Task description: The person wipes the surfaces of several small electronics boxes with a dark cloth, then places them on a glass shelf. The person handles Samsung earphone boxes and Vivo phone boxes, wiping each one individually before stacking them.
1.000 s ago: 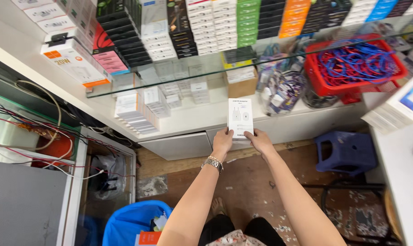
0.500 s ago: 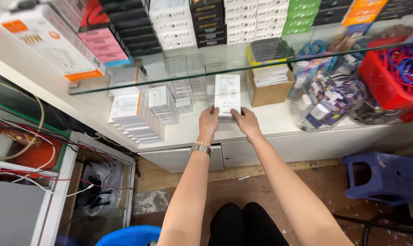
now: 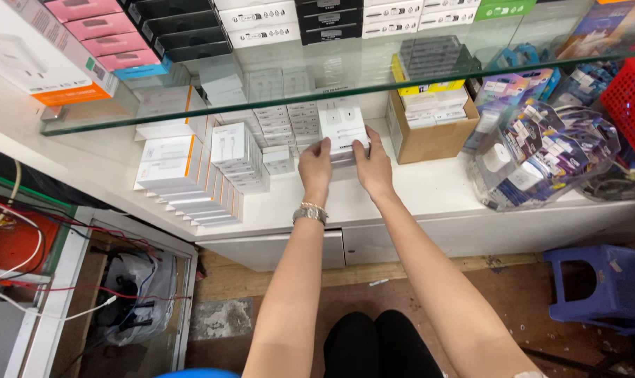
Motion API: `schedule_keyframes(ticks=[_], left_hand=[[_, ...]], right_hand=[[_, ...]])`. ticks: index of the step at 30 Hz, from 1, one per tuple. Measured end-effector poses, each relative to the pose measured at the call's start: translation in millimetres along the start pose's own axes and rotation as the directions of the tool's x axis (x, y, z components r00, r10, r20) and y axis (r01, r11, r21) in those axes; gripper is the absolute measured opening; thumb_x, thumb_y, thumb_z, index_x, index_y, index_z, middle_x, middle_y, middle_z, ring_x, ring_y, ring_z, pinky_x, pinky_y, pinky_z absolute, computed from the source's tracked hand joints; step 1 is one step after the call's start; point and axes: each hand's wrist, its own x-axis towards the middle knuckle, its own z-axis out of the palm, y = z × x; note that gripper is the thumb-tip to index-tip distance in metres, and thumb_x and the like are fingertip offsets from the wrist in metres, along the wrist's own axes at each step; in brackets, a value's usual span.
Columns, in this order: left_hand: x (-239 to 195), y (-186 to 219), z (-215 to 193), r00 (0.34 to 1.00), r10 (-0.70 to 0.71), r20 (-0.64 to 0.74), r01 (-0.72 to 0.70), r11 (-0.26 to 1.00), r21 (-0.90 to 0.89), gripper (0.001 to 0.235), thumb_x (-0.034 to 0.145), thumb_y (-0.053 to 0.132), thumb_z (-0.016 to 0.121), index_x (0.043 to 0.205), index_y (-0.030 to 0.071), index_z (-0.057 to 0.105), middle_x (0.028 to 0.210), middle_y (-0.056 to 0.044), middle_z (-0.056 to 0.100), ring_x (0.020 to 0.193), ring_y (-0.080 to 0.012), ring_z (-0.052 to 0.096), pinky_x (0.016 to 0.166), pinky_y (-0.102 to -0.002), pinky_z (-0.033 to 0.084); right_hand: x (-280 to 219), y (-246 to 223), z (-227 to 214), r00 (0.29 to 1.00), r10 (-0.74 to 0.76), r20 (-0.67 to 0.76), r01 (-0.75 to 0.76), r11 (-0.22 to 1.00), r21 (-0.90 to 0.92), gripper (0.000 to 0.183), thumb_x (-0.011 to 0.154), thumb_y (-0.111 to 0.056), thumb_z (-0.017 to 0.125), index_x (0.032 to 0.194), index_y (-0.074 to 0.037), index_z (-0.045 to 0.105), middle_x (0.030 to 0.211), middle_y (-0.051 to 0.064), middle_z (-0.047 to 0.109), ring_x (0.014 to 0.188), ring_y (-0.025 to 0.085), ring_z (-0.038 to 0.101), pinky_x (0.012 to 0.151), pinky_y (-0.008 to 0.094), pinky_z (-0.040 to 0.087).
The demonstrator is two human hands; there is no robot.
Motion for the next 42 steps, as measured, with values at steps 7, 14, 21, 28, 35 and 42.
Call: schedule_keyframes(ticks=[7, 14, 21, 28, 35, 42], left_hand=[[-1, 9, 12, 0.993, 0.114, 0.018, -0.115, 0.979, 0.166, 0.046, 0.1, 0.041, 0.057, 0.116, 0.001, 0.074, 0.1, -0.021, 0.077, 0.093, -0.0324, 0.074, 0.085, -0.039, 0.055], [30, 5, 11, 0.999, 0.032, 0.014, -0.033, 0.996, 0.082, 0.064, 0.1, 0.047, 0.051, 0.139, -0.004, 0.058, 0.128, -0.026, 0.067, 0.122, -0.0341, 0.065, 0.104, -0.036, 0.048], [78, -27, 29, 0.966, -0.127, 0.224, 0.157, 0.98, -0.12, 0.075, 0.1, 0.051, 0.048, 0.148, -0.007, 0.045, 0.153, -0.023, 0.05, 0.142, -0.031, 0.048, 0.115, -0.033, 0.035], [59, -29, 27, 0.901, -0.242, 0.36, 0.393, 0.806, -0.442, 0.09, 0.093, 0.062, 0.043, 0.162, 0.013, 0.014, 0.169, -0.01, 0.018, 0.154, -0.0289, 0.017, 0.121, -0.054, 0.015], [38, -16, 22, 0.873, -0.373, 0.314, 0.483, 0.749, -0.453, 0.093, 0.092, 0.07, 0.033, 0.163, 0.021, -0.001, 0.172, 0.002, -0.003, 0.158, -0.0238, 0.003, 0.122, -0.06, 0.014], [-40, 27, 17, 0.876, -0.366, 0.314, 0.442, 0.869, -0.221, 0.063, 0.099, 0.043, 0.051, 0.151, 0.008, 0.042, 0.146, -0.012, 0.053, 0.126, -0.0241, 0.054, 0.1, -0.042, 0.048]], right_hand=[[9, -7, -14, 0.999, 0.045, 0.024, -0.044, 0.998, -0.053, 0.054, 0.1, -0.036, 0.055, 0.148, -0.012, 0.05, 0.112, 0.024, 0.073, 0.103, 0.036, 0.071, 0.093, 0.042, 0.052], [47, -1, 32, 1.0, 0.015, -0.001, -0.015, 1.0, 0.025, 0.055, 0.099, -0.039, 0.053, 0.145, -0.008, 0.05, 0.121, 0.025, 0.068, 0.113, 0.039, 0.065, 0.096, 0.043, 0.049], [99, 31, 46, 0.995, 0.028, 0.096, -0.015, 0.991, -0.132, 0.057, 0.103, -0.043, 0.048, 0.144, -0.004, 0.053, 0.127, 0.028, 0.066, 0.122, 0.044, 0.061, 0.104, 0.046, 0.046], [91, 50, 44, 0.951, 0.115, 0.289, -0.241, 0.859, 0.451, 0.076, 0.099, -0.057, 0.045, 0.156, -0.006, 0.036, 0.162, 0.012, 0.039, 0.149, 0.024, 0.035, 0.119, 0.034, 0.026], [69, 20, 20, 0.906, 0.28, 0.318, -0.407, 0.787, 0.463, 0.081, 0.098, -0.062, 0.037, 0.159, -0.009, 0.029, 0.167, 0.008, 0.028, 0.154, 0.022, 0.022, 0.123, 0.035, 0.015], [26, -40, -47, 0.865, 0.382, 0.327, -0.493, 0.77, 0.405, 0.069, 0.099, -0.053, 0.042, 0.152, -0.009, 0.043, 0.153, 0.011, 0.05, 0.137, 0.025, 0.047, 0.108, 0.038, 0.041]])
